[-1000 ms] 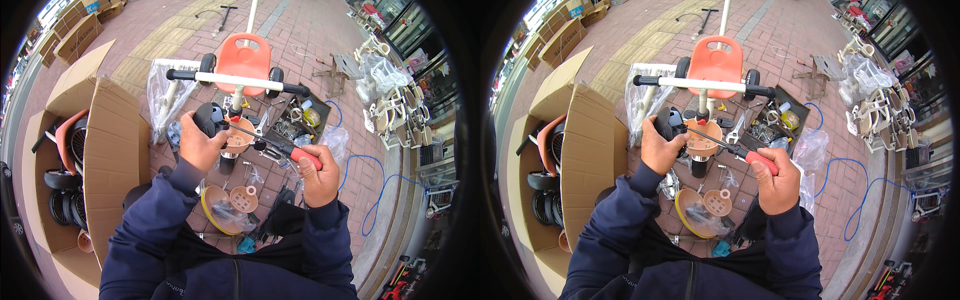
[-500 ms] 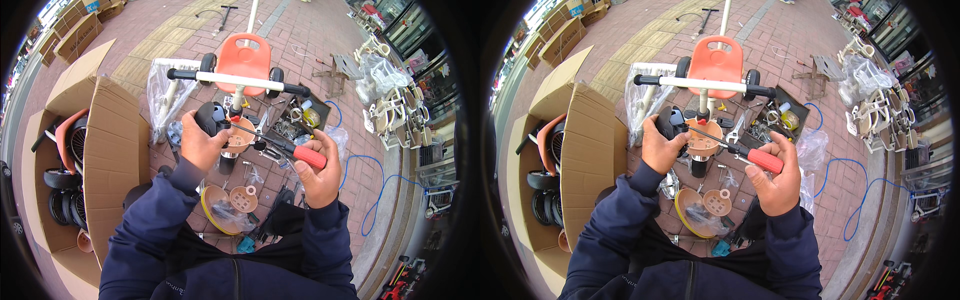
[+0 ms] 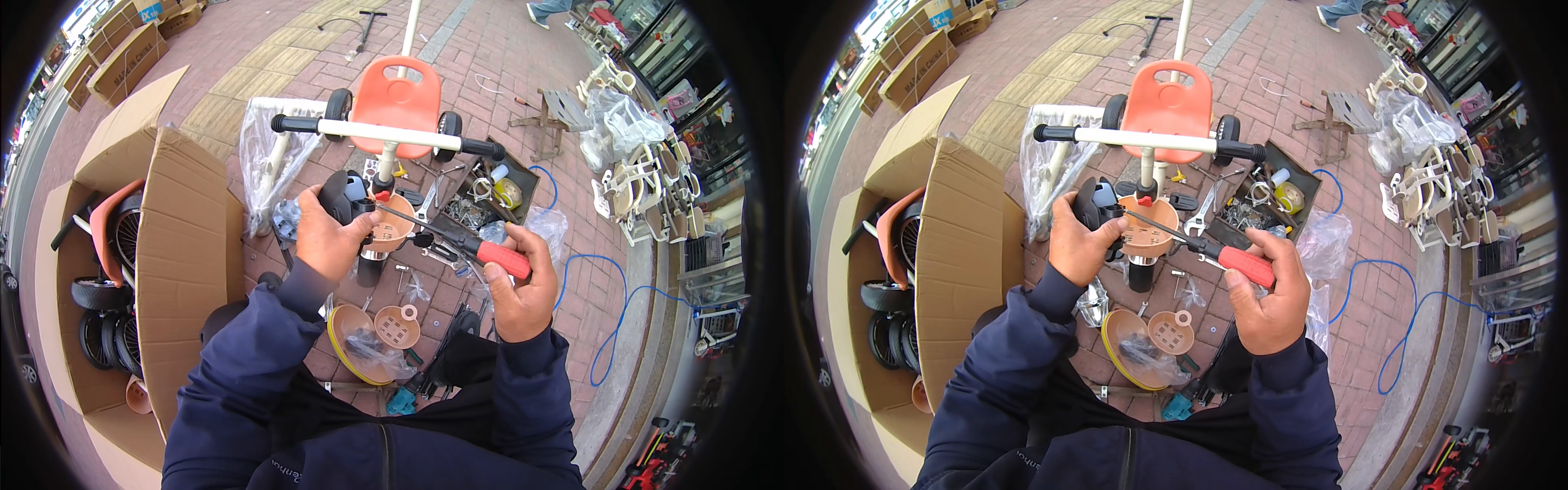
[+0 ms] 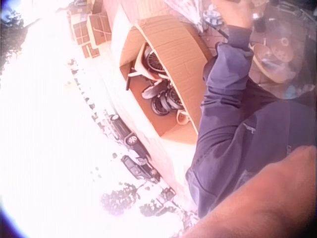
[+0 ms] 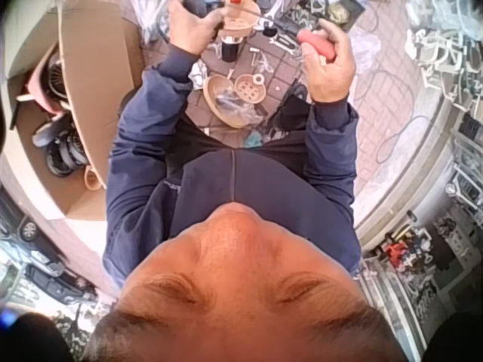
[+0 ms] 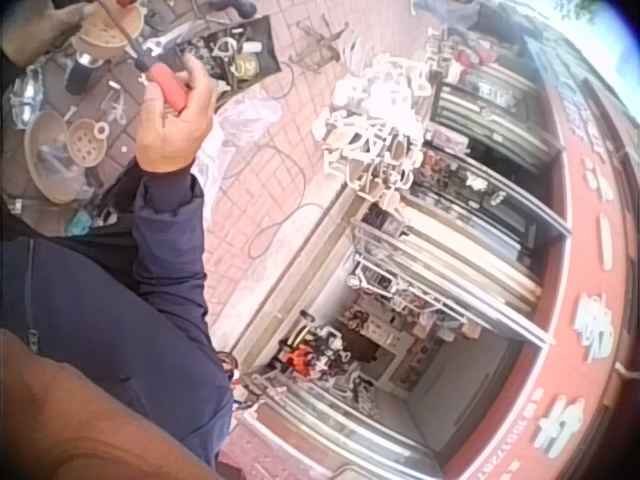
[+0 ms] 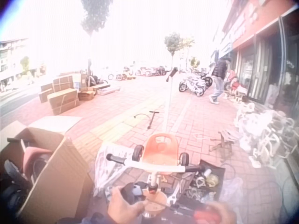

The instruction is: The person assembles a child's tricycle on a sidewalk. They insert batteries into a bell, attach the bell to the handlebar, and tighten the mounting screw with a screwdriver.

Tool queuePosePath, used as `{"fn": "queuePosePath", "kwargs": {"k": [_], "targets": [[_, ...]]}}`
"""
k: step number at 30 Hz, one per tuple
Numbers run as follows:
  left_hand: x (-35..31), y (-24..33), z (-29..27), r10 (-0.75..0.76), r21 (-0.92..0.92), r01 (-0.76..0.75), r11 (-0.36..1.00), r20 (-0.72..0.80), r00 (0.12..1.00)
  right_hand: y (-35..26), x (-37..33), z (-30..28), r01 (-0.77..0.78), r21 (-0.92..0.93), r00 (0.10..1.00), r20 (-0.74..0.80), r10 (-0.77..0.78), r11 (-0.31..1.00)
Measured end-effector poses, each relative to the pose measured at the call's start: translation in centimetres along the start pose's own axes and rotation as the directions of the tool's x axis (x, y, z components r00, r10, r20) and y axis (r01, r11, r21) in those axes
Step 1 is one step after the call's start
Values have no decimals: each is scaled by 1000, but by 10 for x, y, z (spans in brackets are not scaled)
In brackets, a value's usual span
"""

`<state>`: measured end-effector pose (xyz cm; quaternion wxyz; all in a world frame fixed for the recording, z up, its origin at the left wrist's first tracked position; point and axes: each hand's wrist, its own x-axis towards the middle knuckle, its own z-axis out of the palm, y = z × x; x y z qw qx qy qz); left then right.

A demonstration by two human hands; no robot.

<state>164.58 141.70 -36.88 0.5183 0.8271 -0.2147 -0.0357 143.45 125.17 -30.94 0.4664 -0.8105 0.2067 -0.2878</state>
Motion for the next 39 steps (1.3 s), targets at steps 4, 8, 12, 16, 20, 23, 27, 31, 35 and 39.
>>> {"fn": "queuePosePath", "kwargs": {"k": [4,8,12,16,20,23,27,31,35,39], "targets": [[0,-5,2,-28,-77,32,996,56,998,-2,-1,7,100,-35,988,-117,-104,994],[6,-15,5,-224,-377,327,866,292,930,-5,-3,7,-3,241,974,-218,57,971],[8,-22,8,-259,-578,471,667,413,873,-7,-6,3,37,279,978,-206,23,960],[8,-25,10,-264,-593,455,664,384,885,-7,-9,4,84,154,990,-129,-65,984],[8,-23,8,-244,-561,415,716,356,902,-6,-11,4,36,204,991,-131,-9,978],[8,-19,6,-239,-550,406,730,351,906,-6,-11,5,29,194,992,-128,-4,981],[6,-12,6,-236,-516,354,780,282,930,-12,-9,7,55,114,990,-137,-39,992],[3,-5,3,-177,-241,188,952,67,982,-23,-12,5,45,-277,996,-63,-65,960],[2,-2,1,-102,-66,97,993,-71,992,-26,-10,3,-140,-190,987,54,153,972],[3,-3,1,-115,-36,113,993,-52,992,-21,0,4,351,-293,936,106,-335,889]]}}
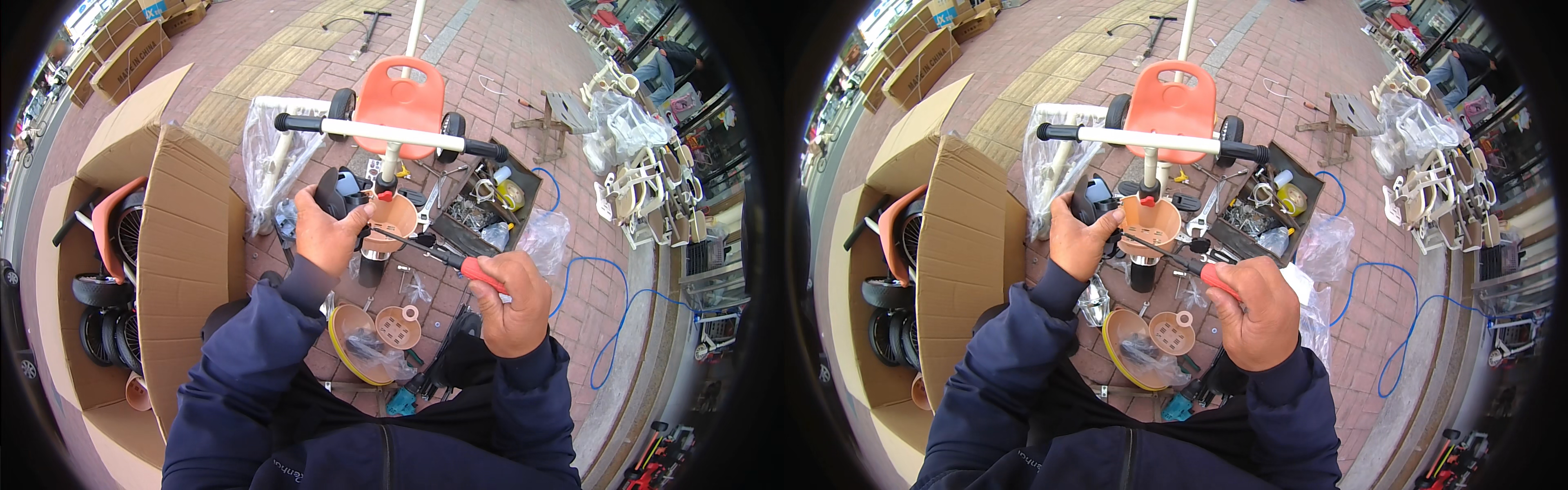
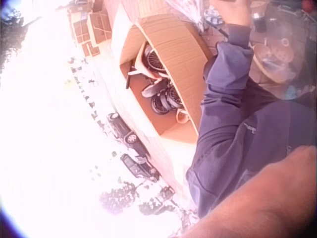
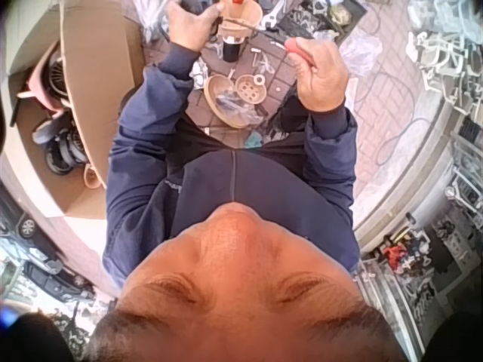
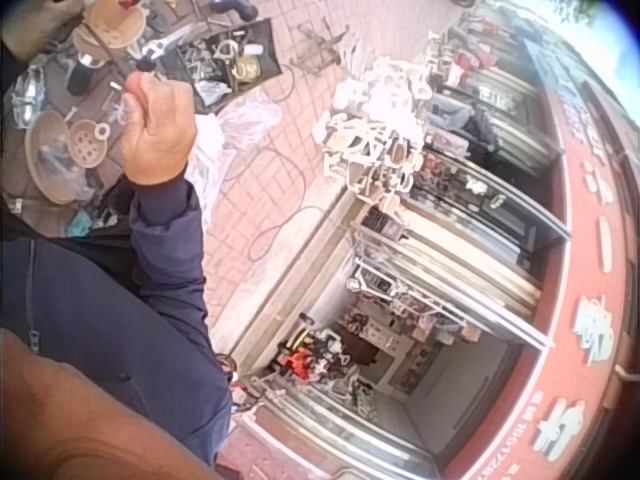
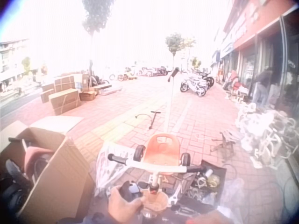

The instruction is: The person assembles a child's tricycle on a sidewalk. They insert batteries into a bell, attach the bell to the handlebar, and tighten the mounting screw with a screwdriver.

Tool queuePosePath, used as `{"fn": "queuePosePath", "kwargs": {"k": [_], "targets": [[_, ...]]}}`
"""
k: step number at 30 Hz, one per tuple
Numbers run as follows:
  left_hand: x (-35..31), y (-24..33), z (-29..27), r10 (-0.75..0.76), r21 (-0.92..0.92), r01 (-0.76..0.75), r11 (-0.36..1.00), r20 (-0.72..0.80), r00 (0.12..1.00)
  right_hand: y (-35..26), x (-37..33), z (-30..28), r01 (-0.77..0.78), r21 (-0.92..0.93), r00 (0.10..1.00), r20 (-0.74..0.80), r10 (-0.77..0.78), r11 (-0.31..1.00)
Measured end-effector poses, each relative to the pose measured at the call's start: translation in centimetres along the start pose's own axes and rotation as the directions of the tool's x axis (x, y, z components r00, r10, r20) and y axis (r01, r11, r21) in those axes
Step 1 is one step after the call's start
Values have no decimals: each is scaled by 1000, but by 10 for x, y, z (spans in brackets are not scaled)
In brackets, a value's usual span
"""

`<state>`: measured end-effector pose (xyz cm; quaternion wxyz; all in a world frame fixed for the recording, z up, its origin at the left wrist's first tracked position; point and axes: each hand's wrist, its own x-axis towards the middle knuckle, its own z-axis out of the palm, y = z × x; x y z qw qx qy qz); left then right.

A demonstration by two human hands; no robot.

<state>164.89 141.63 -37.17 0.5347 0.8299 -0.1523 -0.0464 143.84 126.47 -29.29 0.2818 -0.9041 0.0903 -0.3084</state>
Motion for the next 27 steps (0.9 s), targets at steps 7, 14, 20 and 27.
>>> {"fn": "queuePosePath", "kwargs": {"k": [7,14,20,27], "targets": [[0,-2,5,18,-54,-18,998,3,1000,-11,-1,-4,-224,84,974,2,224,971],[1,-2,5,0,-65,0,998,-2,1000,-4,1,0,-45,62,999,-19,47,997],[0,1,1,-68,-61,70,996,39,997,-5,-3,-1,-362,127,932,67,356,924],[0,0,1,-71,-88,73,993,32,997,1,-6,-1,-271,243,963,65,263,932]]}}
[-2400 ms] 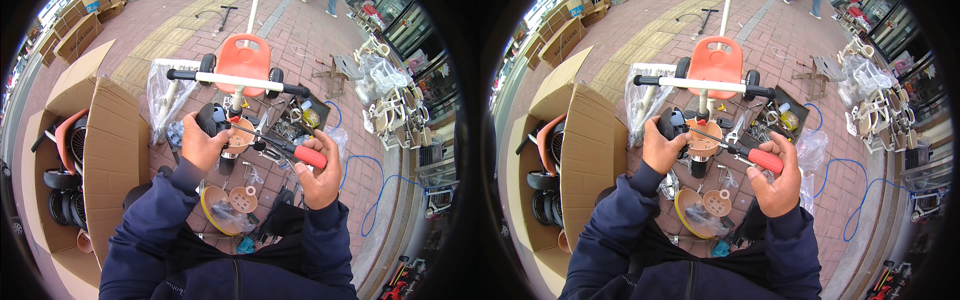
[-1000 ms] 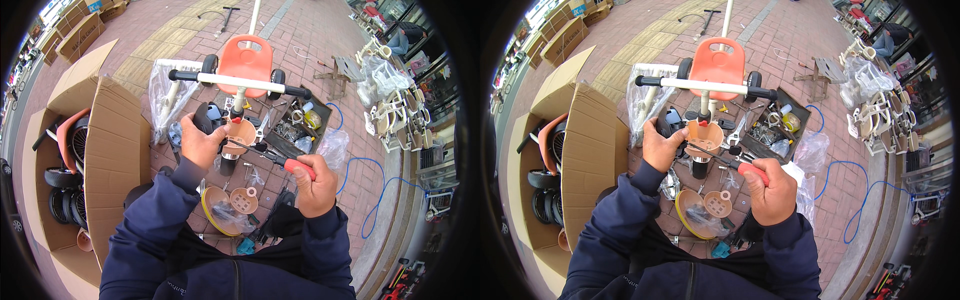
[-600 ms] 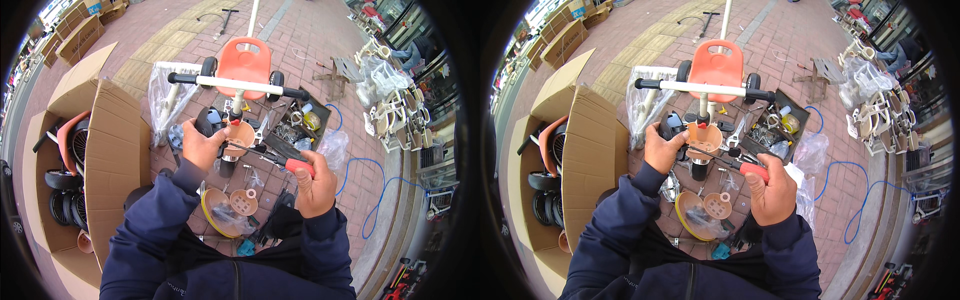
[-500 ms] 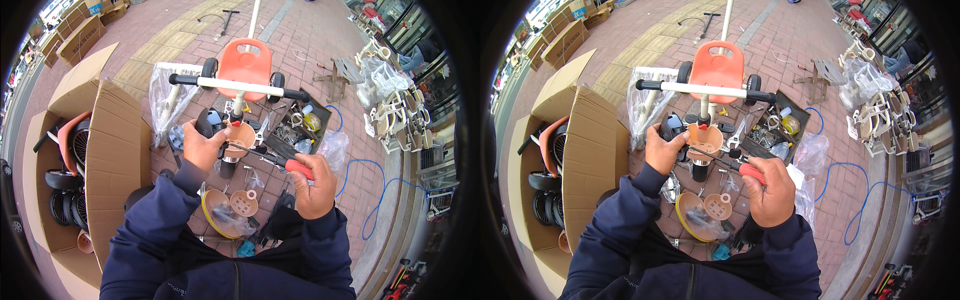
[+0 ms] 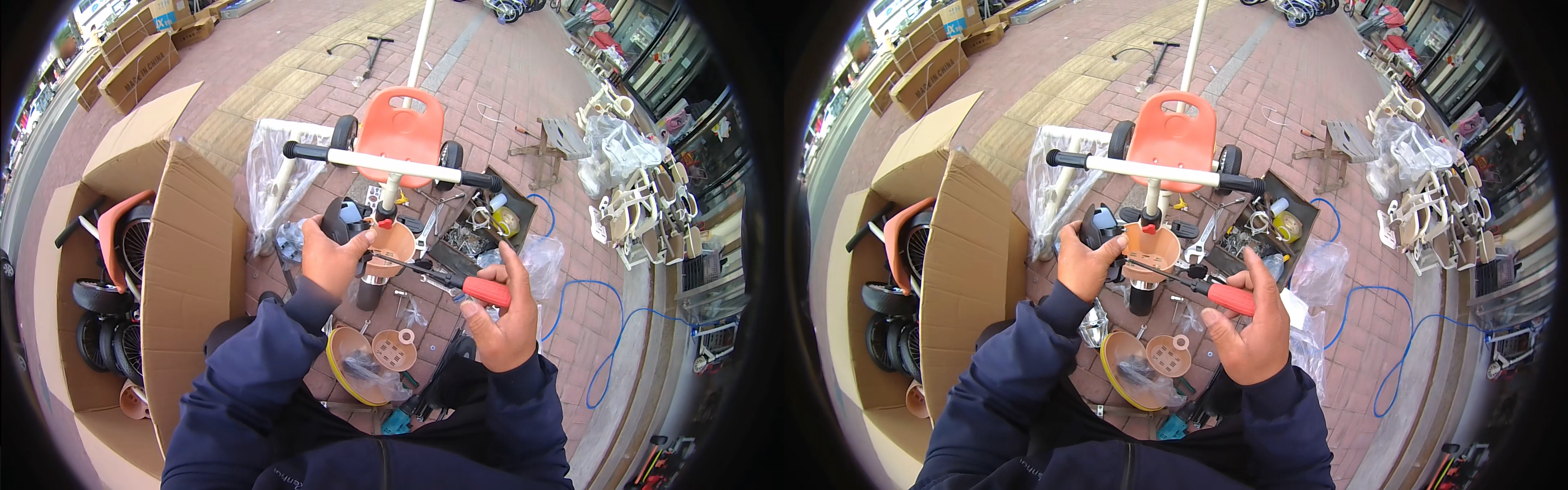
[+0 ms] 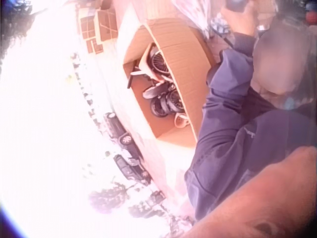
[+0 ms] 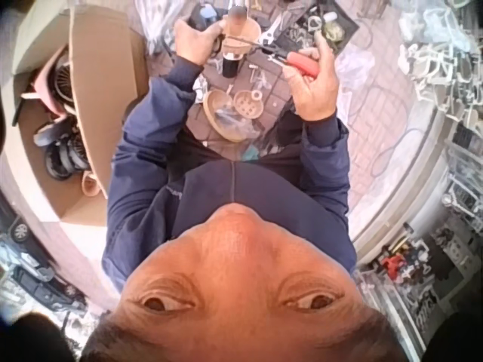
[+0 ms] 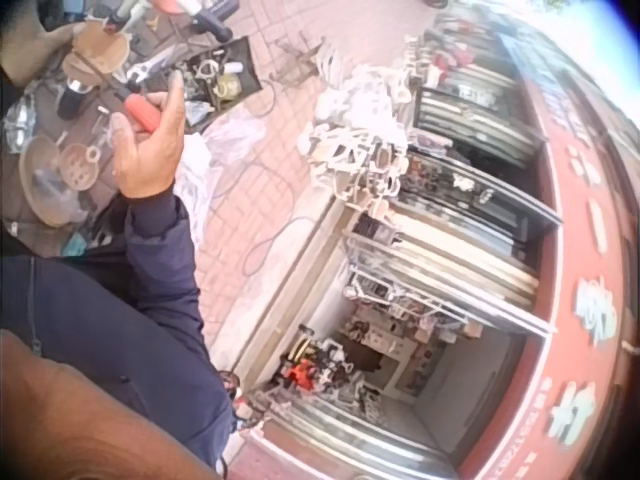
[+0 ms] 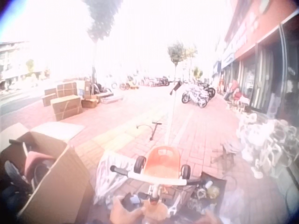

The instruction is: The person assembles a child's tricycle on a sidewalk. They insert batteries into a bell, attach the bell to the handlebar, and tighten the mounting screw with a screwdriver.

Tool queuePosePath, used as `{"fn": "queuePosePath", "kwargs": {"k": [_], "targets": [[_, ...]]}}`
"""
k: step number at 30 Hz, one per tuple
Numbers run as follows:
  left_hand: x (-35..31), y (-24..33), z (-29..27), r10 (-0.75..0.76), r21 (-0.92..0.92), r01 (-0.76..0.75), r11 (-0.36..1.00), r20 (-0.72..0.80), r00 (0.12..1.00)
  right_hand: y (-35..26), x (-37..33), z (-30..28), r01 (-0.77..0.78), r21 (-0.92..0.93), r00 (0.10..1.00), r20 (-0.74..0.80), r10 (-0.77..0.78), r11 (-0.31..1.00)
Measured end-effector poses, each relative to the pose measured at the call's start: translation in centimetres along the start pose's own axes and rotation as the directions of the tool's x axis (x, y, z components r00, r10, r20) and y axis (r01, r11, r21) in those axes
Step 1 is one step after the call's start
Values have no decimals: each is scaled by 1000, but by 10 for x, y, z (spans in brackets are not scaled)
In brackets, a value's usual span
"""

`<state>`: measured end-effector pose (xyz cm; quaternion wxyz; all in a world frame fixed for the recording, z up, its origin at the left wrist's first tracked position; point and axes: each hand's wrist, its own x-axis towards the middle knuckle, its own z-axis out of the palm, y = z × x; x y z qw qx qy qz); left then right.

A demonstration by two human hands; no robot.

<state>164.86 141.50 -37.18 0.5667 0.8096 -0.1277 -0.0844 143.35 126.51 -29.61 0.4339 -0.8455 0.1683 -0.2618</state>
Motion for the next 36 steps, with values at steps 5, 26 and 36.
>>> {"fn": "queuePosePath", "kwargs": {"k": [5,26,36], "targets": [[2,-3,1,17,-19,-17,1000,-10,1000,10,3,3,29,-108,999,-38,-34,994],[16,-29,-9,-47,-399,85,913,104,993,-110,-6,35,178,-400,961,-126,-246,899],[20,-28,-4,-20,-701,407,586,490,872,-138,-2,30,233,-339,881,-322,-345,911]]}}
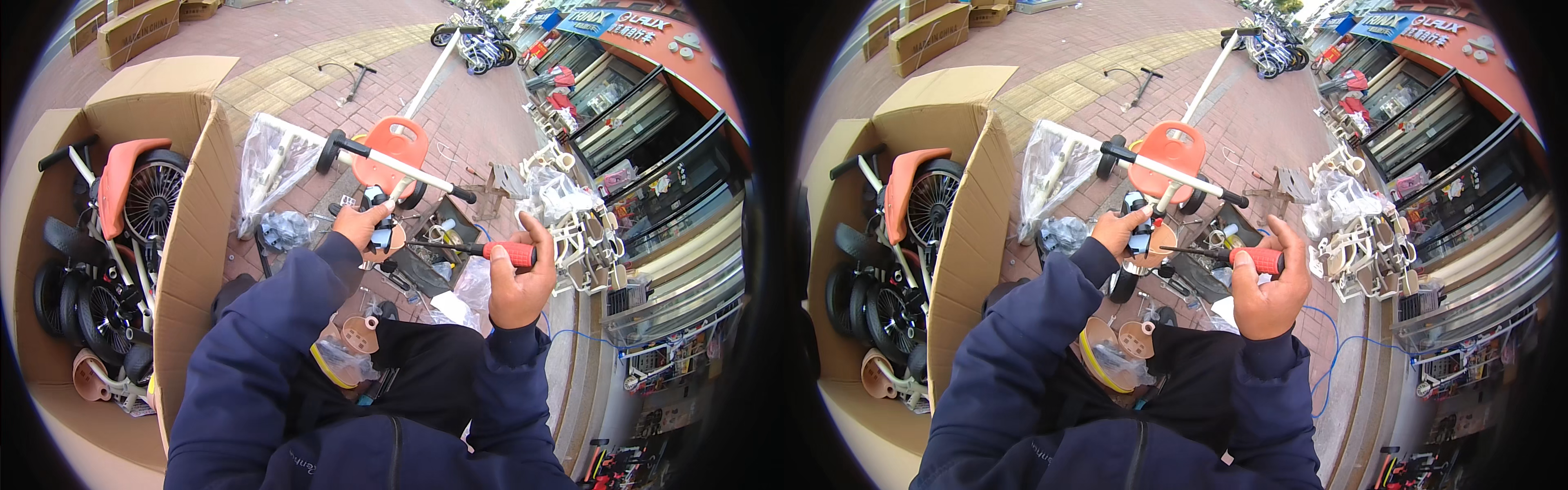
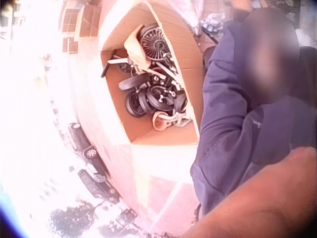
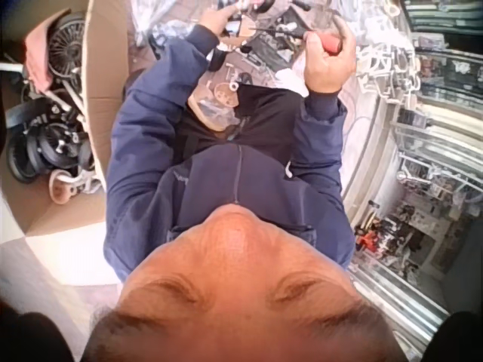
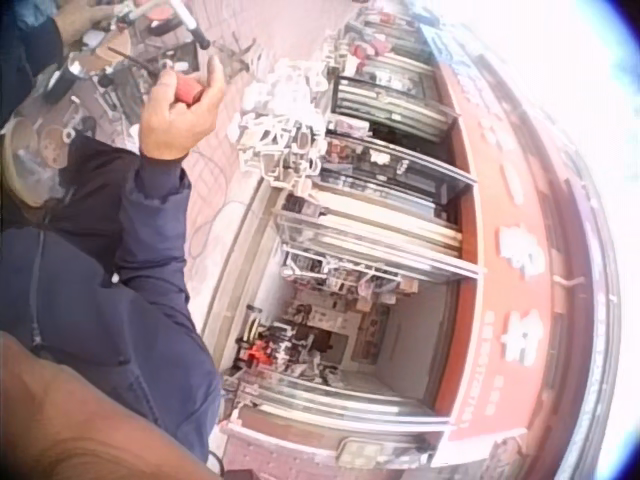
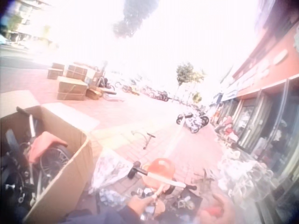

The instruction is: The person assembles a child's tricycle on a sidewalk. They insert batteries into a bell, attach the bell to the handlebar, and tighten the mounting screw with a screwdriver.

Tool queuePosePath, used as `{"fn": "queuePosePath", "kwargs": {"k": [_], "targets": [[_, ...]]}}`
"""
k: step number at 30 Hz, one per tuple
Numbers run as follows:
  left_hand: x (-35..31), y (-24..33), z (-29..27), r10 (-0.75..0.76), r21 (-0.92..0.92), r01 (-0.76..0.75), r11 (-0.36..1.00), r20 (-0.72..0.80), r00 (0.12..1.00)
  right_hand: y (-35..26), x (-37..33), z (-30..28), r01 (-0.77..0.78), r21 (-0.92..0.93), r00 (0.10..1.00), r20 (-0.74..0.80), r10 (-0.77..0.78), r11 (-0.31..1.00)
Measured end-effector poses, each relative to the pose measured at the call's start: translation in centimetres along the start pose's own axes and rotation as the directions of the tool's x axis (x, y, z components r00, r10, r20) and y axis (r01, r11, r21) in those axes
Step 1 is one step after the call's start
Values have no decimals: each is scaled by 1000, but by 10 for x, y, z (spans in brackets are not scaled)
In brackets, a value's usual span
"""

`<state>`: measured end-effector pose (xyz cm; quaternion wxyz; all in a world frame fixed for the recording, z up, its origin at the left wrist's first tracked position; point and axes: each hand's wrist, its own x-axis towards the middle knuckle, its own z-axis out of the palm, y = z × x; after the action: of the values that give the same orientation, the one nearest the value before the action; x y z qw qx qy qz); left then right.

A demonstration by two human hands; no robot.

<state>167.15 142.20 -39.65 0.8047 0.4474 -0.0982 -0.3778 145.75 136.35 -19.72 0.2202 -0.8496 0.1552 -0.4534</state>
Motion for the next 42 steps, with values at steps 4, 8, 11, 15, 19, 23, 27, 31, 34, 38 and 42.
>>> {"fn": "queuePosePath", "kwargs": {"k": [4,8,11,15,19,23,27,31,34,38,42], "targets": [[-13,13,1,-20,-156,24,987,26,999,30,13,17,-107,403,992,109,69,909],[-20,16,6,-64,-187,58,981,-25,998,63,3,73,-96,208,932,361,15,974],[-18,13,9,-5,-130,-1,991,-44,999,84,-8,107,-154,267,897,441,21,951],[-14,7,12,-41,-28,36,999,-210,977,108,-7,134,-96,310,889,454,-59,946],[-4,6,16,-58,-53,50,997,-169,984,125,0,134,-80,354,899,429,-86,932],[0,3,27,-37,21,43,999,-213,976,133,8,124,-283,412,869,493,49,866],[-1,2,35,-67,70,82,994,-188,980,136,15,114,-644,525,748,582,317,557],[-10,2,40,-99,76,99,992,-6,995,137,14,107,-774,394,613,659,435,495],[-16,0,43,-165,81,163,983,27,986,138,7,101,-760,381,623,656,426,526],[-17,1,44,-216,151,205,967,61,975,147,3,94,-405,346,818,551,166,847],[-18,4,44,-296,218,280,935,44,954,155,2,92,-82,276,885,462,-58,958]]}}
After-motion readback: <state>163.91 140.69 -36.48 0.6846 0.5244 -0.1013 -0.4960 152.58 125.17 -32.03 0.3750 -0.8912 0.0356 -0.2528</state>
